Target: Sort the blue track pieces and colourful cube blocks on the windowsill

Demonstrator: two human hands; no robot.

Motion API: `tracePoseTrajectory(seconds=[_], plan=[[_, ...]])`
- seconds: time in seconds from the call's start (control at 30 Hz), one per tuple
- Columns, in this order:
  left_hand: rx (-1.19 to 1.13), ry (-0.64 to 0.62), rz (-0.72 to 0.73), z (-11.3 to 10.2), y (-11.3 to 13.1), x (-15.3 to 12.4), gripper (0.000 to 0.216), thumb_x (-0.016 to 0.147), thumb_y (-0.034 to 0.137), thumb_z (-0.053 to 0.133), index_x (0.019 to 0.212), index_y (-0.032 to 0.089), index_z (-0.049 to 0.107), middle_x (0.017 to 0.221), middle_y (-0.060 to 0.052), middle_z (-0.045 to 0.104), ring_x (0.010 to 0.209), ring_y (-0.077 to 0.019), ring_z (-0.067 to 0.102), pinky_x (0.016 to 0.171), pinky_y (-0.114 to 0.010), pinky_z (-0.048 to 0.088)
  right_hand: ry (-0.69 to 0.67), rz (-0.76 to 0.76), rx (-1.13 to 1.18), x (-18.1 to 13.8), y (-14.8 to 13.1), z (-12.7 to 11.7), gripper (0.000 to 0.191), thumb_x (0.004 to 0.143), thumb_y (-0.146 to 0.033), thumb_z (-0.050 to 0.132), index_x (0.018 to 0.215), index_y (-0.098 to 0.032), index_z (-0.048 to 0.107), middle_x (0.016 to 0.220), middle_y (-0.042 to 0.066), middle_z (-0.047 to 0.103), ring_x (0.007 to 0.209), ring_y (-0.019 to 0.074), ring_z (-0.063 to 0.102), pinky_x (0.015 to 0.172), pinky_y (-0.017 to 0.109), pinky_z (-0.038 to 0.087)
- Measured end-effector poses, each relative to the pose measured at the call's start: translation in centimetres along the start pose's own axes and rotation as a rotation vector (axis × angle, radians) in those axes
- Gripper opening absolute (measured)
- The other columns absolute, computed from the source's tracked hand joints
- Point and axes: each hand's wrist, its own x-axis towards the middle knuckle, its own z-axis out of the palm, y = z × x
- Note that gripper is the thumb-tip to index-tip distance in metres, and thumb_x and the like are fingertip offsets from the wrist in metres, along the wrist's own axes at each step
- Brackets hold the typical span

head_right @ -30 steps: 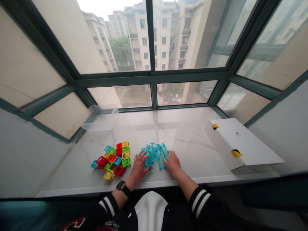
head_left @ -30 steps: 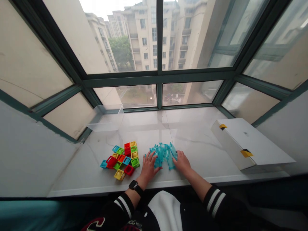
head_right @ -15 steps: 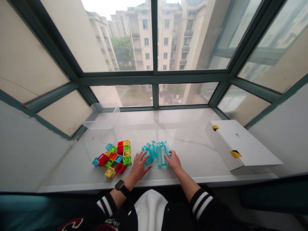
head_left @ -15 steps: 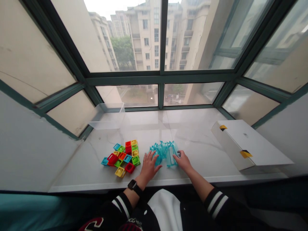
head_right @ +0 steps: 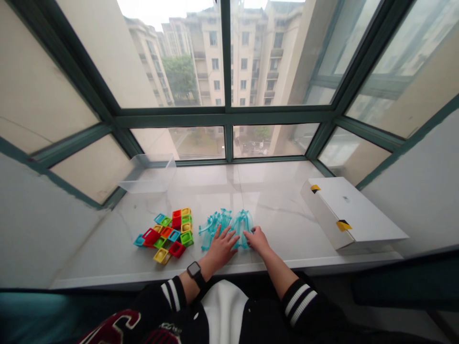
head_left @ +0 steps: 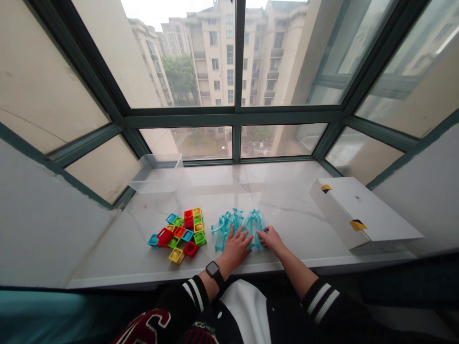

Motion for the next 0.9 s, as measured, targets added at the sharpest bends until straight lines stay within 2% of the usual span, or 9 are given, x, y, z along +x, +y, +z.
tracePoseTrajectory(seconds=[0.17, 0.3, 0.4, 0.53, 0.7, 0.83, 0.9], plan=[[0.025, -0.005, -0.027, 1.0, -0.6, 0.0, 0.045, 0.097, 0.028, 0.065, 0.142, 0.027, 0.06, 0.144, -0.008, 0.066, 0.149, -0.0321, 0.047, 0.129, -0.064, 0.021, 0.04, 0.032, 0.128, -0.2, 0.6, -1.5, 0.037, 0.075, -0.039, 0.081, 0.097, -0.025, 0.055, 0.064, -0.002, 0.066, 0.054, 0.0174, 0.063, 0.047, 0.025, 0.047], [0.06, 0.011, -0.024, 1.2, -0.8, 0.0, 0.043, 0.098, 0.024, 0.06, 0.142, 0.027, 0.059, 0.137, -0.008, 0.07, 0.147, -0.0305, 0.049, 0.129, -0.061, 0.024, -0.027, 0.072, 0.288, -0.6, 0.4, -2.3, 0.026, 0.083, -0.043, 0.072, 0.09, -0.024, 0.057, 0.07, 0.001, 0.069, 0.052, 0.0148, 0.059, 0.046, 0.024, 0.045], [0.075, 0.021, -0.04, 1.0, -0.7, 0.2, 0.041, 0.098, 0.022, 0.06, 0.138, 0.024, 0.061, 0.128, -0.008, 0.074, 0.143, -0.0302, 0.054, 0.129, -0.058, 0.027, -0.074, 0.092, 0.43, -0.8, 0.2, -2.8, 0.028, 0.088, -0.05, 0.065, 0.086, -0.023, 0.056, 0.075, 0.004, 0.069, 0.054, 0.0139, 0.059, 0.049, 0.025, 0.048], [0.12, 0.033, -0.036, 0.5, -0.3, 0.5, 0.036, 0.098, 0.022, 0.059, 0.134, 0.022, 0.063, 0.114, -0.008, 0.075, 0.135, -0.0307, 0.059, 0.129, -0.059, 0.026, -0.036, 0.048, 0.646, -1.3, 0.2, -2.9, 0.036, 0.078, -0.05, 0.078, 0.084, -0.024, 0.053, 0.072, -0.002, 0.063, 0.056, 0.0116, 0.056, 0.051, 0.023, 0.047], [0.152, 0.043, -0.042, -0.5, 0.3, 0.7, 0.041, 0.093, 0.03, 0.069, 0.134, 0.023, 0.064, 0.124, -0.011, 0.07, 0.135, -0.0338, 0.056, 0.129, -0.067, 0.018, -0.115, -0.08, 0.469, -2.1, 0.3, -1.3, 0.052, 0.067, -0.057, 0.087, 0.09, -0.024, 0.054, 0.073, -0.005, 0.06, 0.061, 0.0118, 0.055, 0.054, 0.023, 0.046], [0.032, 0.083, -0.02, -2.0, 1.2, 0.3, 0.059, 0.091, 0.051, 0.072, 0.141, 0.022, 0.06, 0.14, -0.014, 0.062, 0.145, -0.0384, 0.045, 0.13, -0.068, 0.014, -0.14, -0.187, 0.354, -2.6, 0.4, 0.2, 0.056, 0.069, -0.066, 0.081, 0.092, -0.025, 0.051, 0.07, -0.006, 0.058, 0.06, 0.0138, 0.054, 0.054, 0.025, 0.045], [-0.054, 0.119, -0.019, -2.9, 1.7, 0.1, 0.06, 0.092, 0.057, 0.068, 0.14, 0.022, 0.061, 0.141, -0.014, 0.062, 0.144, -0.0375, 0.046, 0.13, -0.064, 0.018, -0.109, -0.254, 0.298, -3.1, 0.2, 0.9, 0.057, 0.071, -0.069, 0.078, 0.092, -0.025, 0.05, 0.072, -0.005, 0.057, 0.062, 0.0155, 0.056, 0.057, 0.028, 0.047]])
